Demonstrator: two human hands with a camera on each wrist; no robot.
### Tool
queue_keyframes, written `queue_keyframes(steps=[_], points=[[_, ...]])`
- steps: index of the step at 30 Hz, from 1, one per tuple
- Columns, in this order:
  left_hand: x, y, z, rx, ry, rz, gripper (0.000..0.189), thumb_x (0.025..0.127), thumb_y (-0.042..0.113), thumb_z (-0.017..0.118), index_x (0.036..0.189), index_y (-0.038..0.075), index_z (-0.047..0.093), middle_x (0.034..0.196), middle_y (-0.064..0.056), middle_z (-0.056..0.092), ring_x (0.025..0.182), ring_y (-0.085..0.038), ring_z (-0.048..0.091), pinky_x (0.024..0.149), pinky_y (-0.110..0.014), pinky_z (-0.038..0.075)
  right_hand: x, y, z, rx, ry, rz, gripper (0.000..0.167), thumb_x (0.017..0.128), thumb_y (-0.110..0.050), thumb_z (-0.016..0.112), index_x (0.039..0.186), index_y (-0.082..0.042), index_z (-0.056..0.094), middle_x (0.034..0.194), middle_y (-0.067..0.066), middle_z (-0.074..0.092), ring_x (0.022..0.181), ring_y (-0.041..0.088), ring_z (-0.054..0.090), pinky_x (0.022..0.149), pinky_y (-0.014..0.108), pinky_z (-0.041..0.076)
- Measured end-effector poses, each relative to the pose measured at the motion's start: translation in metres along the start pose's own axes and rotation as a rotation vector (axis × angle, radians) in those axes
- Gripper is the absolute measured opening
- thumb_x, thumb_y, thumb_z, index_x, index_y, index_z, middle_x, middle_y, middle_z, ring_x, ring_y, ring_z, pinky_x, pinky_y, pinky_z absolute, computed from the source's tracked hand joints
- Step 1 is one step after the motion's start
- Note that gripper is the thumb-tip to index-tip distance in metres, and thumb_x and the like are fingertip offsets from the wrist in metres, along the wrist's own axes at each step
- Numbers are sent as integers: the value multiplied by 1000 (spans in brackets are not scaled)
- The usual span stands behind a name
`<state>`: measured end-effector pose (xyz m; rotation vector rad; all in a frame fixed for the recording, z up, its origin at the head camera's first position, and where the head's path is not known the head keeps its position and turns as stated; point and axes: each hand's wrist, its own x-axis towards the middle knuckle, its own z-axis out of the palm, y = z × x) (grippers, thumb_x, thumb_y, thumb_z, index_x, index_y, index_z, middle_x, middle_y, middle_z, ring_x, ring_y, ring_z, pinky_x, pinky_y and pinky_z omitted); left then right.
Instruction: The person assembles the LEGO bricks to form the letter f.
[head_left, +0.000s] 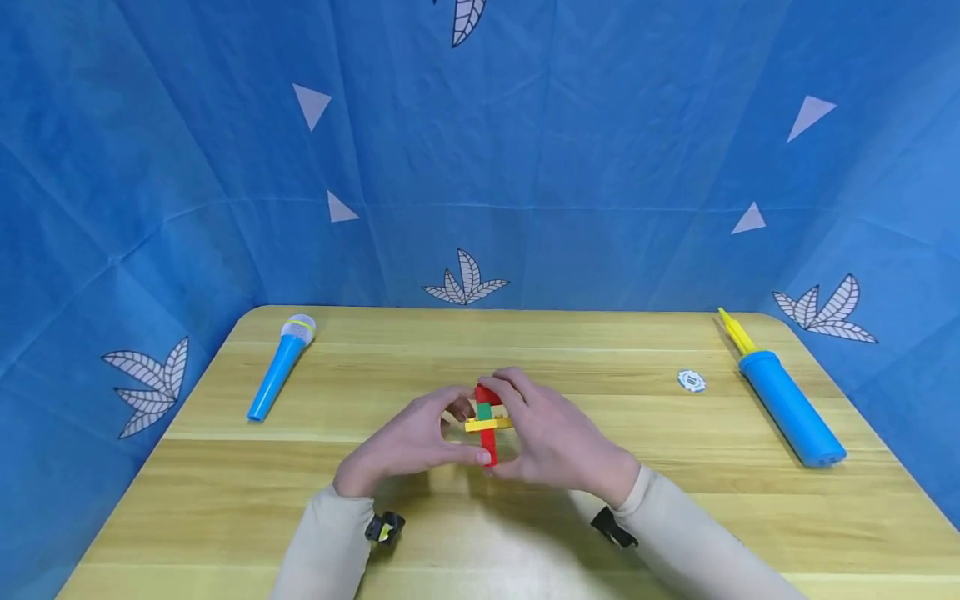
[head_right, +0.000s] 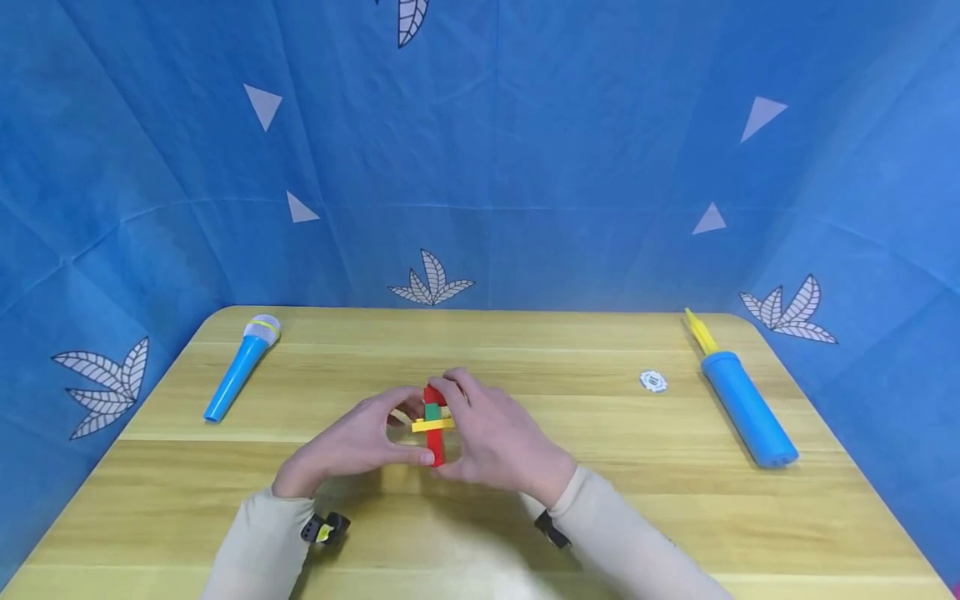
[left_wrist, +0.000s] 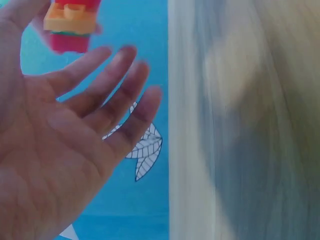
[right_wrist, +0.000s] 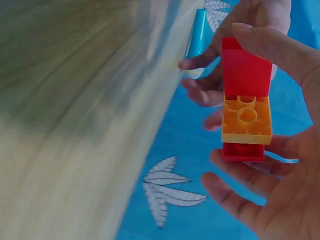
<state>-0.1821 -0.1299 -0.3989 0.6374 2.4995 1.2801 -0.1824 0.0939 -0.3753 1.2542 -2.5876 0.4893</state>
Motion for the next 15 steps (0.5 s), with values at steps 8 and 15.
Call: queue_keyframes(steps=[8,15], points=[[0,-4,5,175,65,33,95,67,59,85,145,20,47,145,-1,44,133,-25,37,105,-54,32,-2,12,10,80,-131,166,102,64,-59,86,142,-6,47,132,5,50,96,19,60,82,35,52],[5,-8,11,311,71,43,93,67,57,85,143,18,50,140,-2,44,131,-27,33,103,-56,28,0,14,17,91,-187,211,103,62,-57,88,140,-3,47,130,9,52,93,22,61,82,39,52]])
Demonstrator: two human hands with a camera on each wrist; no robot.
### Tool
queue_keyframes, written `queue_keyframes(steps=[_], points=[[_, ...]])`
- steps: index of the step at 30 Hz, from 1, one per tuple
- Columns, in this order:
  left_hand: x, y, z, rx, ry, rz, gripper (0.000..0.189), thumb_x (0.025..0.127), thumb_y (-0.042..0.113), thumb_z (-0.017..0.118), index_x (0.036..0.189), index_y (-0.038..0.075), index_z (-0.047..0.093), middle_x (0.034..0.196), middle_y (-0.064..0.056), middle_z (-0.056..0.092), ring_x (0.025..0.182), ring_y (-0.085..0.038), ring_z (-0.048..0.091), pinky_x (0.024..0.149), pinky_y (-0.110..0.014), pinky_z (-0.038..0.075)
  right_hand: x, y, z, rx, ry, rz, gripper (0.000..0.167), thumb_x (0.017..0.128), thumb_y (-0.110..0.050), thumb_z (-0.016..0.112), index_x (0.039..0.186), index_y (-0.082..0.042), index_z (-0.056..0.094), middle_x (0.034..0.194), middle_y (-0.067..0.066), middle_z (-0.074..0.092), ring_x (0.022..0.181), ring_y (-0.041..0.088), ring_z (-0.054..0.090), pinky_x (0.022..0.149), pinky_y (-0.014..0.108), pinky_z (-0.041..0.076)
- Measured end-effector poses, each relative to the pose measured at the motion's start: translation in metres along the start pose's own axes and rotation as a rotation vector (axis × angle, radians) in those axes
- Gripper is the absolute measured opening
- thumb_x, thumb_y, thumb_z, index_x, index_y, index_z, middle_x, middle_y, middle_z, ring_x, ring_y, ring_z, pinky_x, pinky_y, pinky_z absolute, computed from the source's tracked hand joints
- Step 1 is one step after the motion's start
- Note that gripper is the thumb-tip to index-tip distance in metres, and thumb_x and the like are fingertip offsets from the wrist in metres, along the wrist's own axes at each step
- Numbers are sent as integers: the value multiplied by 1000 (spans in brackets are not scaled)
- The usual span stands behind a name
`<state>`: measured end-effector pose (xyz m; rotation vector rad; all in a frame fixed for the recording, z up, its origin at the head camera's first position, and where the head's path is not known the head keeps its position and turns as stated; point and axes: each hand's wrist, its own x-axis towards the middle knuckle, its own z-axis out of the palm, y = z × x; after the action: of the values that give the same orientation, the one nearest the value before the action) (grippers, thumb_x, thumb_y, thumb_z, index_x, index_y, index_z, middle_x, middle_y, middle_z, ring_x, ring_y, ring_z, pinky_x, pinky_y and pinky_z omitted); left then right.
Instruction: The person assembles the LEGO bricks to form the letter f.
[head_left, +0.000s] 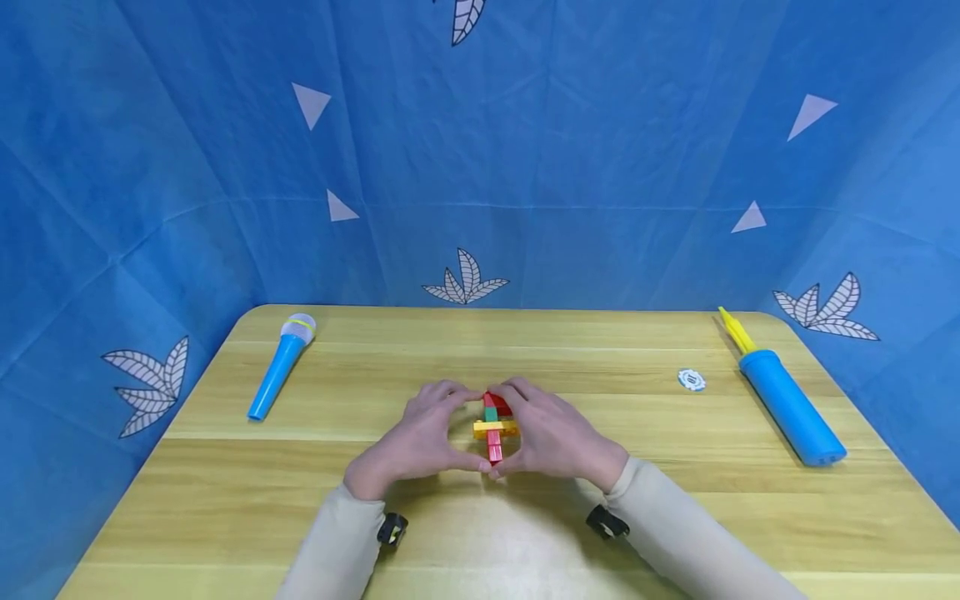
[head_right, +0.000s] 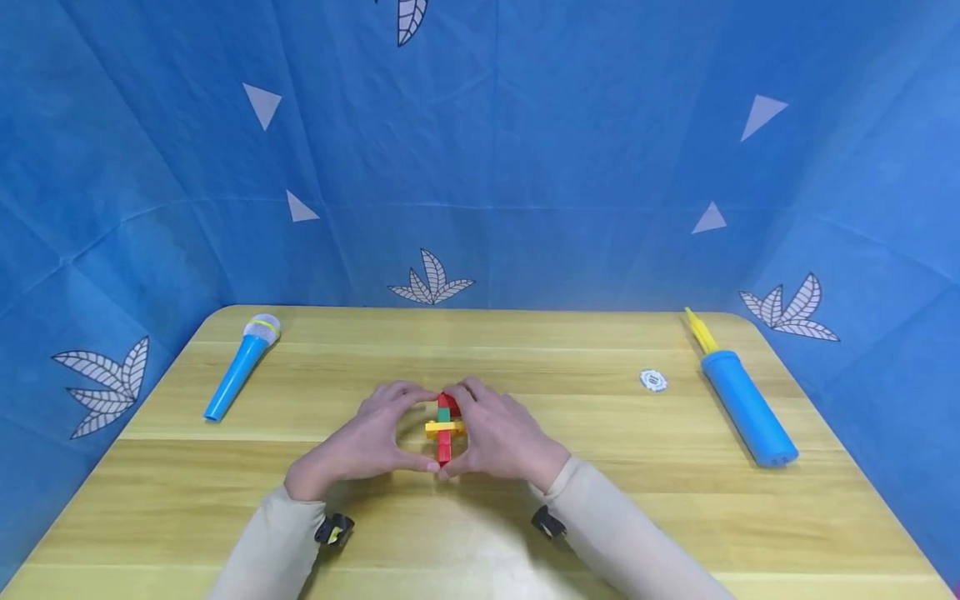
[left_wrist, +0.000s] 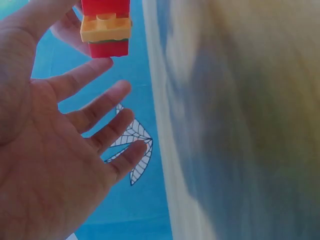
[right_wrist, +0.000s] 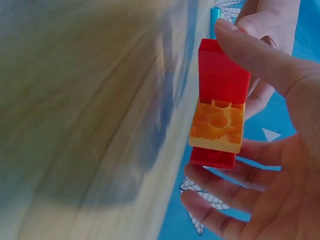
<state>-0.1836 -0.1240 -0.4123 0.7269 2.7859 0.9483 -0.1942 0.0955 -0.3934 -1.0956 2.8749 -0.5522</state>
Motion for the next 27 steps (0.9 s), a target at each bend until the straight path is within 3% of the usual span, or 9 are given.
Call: queue_keyframes(steps=[5,16,27], points=[[0,0,5,29,-35,-9,90,70,54,85,144,17,49,140,-5,43,131,-30,31,103,-55,27,0,0,6,-3,-29,40,104,61,-61,87,139,-4,49,127,8,53,89,21,60,80,39,50],[-1,0,10,54,-77,-45,85,75,46,84,145,14,48,142,-8,41,133,-32,30,103,-54,28,1,-1,14,5,-74,85,106,60,-62,87,139,-2,49,128,10,54,99,25,59,83,41,50],[-1,-2,12,57,-95,-30,85,76,46,83,146,13,47,138,-9,43,132,-34,31,103,-54,28,1,-2,16,-13,-93,100,105,60,-62,87,138,-3,49,127,10,54,100,25,59,81,42,51]])
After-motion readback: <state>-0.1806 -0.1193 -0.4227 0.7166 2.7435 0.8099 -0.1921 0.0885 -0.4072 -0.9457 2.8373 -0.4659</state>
